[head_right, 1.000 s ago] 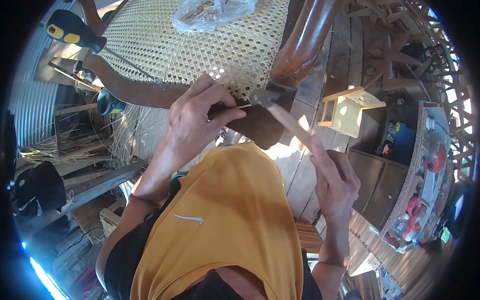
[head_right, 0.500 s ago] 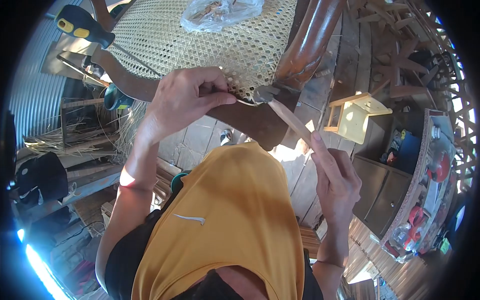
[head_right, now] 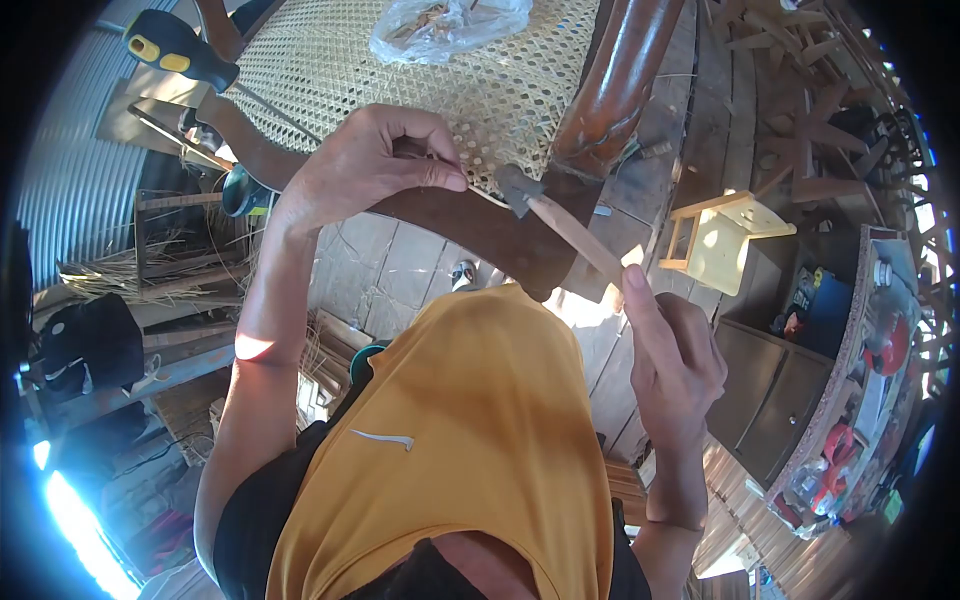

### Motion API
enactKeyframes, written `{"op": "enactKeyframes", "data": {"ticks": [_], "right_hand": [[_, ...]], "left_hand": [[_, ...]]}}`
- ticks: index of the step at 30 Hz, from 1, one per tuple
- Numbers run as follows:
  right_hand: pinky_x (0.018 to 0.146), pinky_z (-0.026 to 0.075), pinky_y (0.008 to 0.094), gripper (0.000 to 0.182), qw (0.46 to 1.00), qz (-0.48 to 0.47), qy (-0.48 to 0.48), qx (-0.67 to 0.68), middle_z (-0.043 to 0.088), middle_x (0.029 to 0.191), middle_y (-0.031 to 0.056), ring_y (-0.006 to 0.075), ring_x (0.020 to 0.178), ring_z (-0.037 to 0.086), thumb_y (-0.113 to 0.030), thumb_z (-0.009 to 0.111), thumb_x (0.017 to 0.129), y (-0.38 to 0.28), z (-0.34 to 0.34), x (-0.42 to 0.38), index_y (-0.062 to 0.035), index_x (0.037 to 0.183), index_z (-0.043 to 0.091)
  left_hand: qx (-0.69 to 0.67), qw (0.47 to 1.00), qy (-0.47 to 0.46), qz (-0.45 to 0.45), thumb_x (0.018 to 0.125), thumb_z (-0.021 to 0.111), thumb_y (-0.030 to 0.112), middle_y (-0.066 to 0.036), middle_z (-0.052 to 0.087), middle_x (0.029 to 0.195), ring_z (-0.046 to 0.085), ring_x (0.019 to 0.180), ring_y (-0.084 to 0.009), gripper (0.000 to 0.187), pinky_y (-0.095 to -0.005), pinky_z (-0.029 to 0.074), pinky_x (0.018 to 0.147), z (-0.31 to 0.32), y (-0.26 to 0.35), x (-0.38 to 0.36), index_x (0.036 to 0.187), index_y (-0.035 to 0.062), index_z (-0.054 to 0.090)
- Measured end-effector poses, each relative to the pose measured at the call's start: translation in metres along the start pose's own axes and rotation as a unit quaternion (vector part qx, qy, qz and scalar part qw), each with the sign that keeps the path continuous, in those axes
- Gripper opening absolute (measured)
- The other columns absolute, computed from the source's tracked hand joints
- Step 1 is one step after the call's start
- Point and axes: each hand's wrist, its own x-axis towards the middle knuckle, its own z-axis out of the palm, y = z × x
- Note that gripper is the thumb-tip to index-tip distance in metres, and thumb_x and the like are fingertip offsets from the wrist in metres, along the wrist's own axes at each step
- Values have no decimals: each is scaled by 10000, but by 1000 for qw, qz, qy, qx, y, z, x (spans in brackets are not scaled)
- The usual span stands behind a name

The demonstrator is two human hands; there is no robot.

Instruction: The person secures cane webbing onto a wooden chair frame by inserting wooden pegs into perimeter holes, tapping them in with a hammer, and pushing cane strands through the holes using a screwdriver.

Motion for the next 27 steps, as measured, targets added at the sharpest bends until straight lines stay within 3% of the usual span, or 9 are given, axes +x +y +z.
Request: {"op": "enactKeyframes", "data": {"ticks": [2,5,8,11,14,17,23,27], "right_hand": [[672,525,321,426,999,9,-39,-11,681,927,116,214,760,670,31,689,897,-3,-3,2,-108,1300,684],[675,525,319,425,1000,-21,17,-16,683,940,115,209,766,673,35,691,892,3,0,-2,-103,1294,685],[689,528,308,402,999,12,-37,22,689,954,105,202,782,676,38,680,904,0,1,-2,-90,1285,687],[712,528,297,383,998,16,6,60,690,967,109,192,821,678,28,657,930,0,2,3,-75,1298,675],[749,522,295,356,988,125,-1,91,689,999,111,185,861,671,2,628,959,-11,0,13,-63,1308,665],[702,507,344,399,984,102,47,142,654,934,94,212,765,634,-21,666,916,-15,14,25,-141,1296,689],[787,522,381,393,997,66,37,35,647,1014,74,250,905,645,-48,686,901,-24,27,44,-207,1259,712],[811,525,397,383,996,74,46,32,629,1011,66,251,932,629,-54,694,887,-33,37,55,-209,1237,721]], "left_hand": [[10,1000,7,-3,861,791,106,-40,715,844,646,789,-84,143,-246,510,733,2,0,-1,898,-20,734],[28,999,26,1,847,801,122,-37,715,850,652,798,-101,147,-266,513,744,1,2,-2,890,-5,742],[90,994,60,32,823,816,147,-31,713,854,659,807,-127,147,-292,516,755,1,6,-5,888,30,755],[154,982,94,49,801,828,189,-30,712,859,663,803,-158,161,-315,515,761,1,7,-7,890,69,768],[189,974,120,28,787,834,228,-30,713,862,662,793,-179,185,-325,513,760,2,11,-9,890,87,773],[189,971,146,31,784,834,247,-34,714,860,667,796,-186,203,-327,513,762,4,4,-12,884,83,770],[194,969,149,31,781,837,227,-50,711,854,682,800,-191,205,-329,523,753,5,-1,-12,874,63,758],[161,977,133,52,775,841,211,-49,703,845,677,767,-198,202,-330,531,740,1,-2,-9,865,55,749]]}}
